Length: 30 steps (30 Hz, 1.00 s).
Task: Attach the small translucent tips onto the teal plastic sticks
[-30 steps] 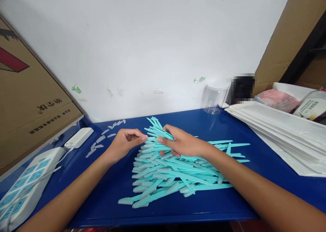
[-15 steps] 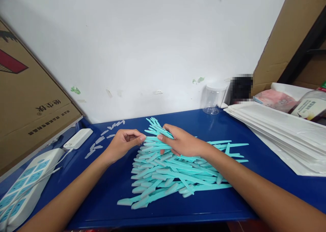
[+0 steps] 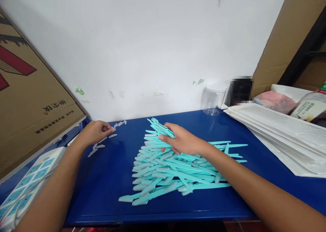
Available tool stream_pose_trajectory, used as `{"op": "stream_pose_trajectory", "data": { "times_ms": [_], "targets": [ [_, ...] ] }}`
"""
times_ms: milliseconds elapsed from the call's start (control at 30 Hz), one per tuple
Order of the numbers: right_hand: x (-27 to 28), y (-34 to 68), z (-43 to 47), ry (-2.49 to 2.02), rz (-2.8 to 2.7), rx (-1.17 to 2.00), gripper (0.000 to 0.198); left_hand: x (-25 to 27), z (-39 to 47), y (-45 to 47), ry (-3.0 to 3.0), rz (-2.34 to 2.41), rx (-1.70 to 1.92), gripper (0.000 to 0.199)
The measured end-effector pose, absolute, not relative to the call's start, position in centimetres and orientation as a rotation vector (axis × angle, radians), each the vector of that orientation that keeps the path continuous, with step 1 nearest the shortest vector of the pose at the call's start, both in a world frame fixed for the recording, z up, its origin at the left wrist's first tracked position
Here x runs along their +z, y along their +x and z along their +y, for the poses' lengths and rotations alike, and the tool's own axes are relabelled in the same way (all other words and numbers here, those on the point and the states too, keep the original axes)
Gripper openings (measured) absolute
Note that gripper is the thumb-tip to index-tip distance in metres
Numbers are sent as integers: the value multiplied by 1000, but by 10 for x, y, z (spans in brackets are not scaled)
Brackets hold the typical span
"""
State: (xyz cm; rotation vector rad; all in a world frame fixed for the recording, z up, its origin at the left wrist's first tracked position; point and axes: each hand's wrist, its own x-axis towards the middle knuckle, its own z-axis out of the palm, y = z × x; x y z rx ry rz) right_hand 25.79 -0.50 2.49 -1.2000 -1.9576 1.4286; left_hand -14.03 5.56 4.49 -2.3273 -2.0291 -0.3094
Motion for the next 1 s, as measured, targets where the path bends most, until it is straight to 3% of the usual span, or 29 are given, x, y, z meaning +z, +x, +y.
{"op": "stream_pose_trajectory", "data": {
  "times_ms": [167,400,633,833,1000],
  "targets": [
    [30,258,-5,-1207,-1994,1391,98,46,61,-178,-2372,-2360,-5,32],
    [29,257,-7,-1205,-2014,1421,95,27,77,-175,-2449,-2186,-295,34],
    [29,259,-6,-1207,-2050,1398,88,11,85,-167,-2447,-2205,-167,32],
    [28,258,-5,-1136,-2059,1391,69,10,82,-155,-2524,-2180,-108,33],
    [25,258,-4,-1111,-2088,1393,53,3,80,-146,-2602,-2100,-283,40]
  ]
}}
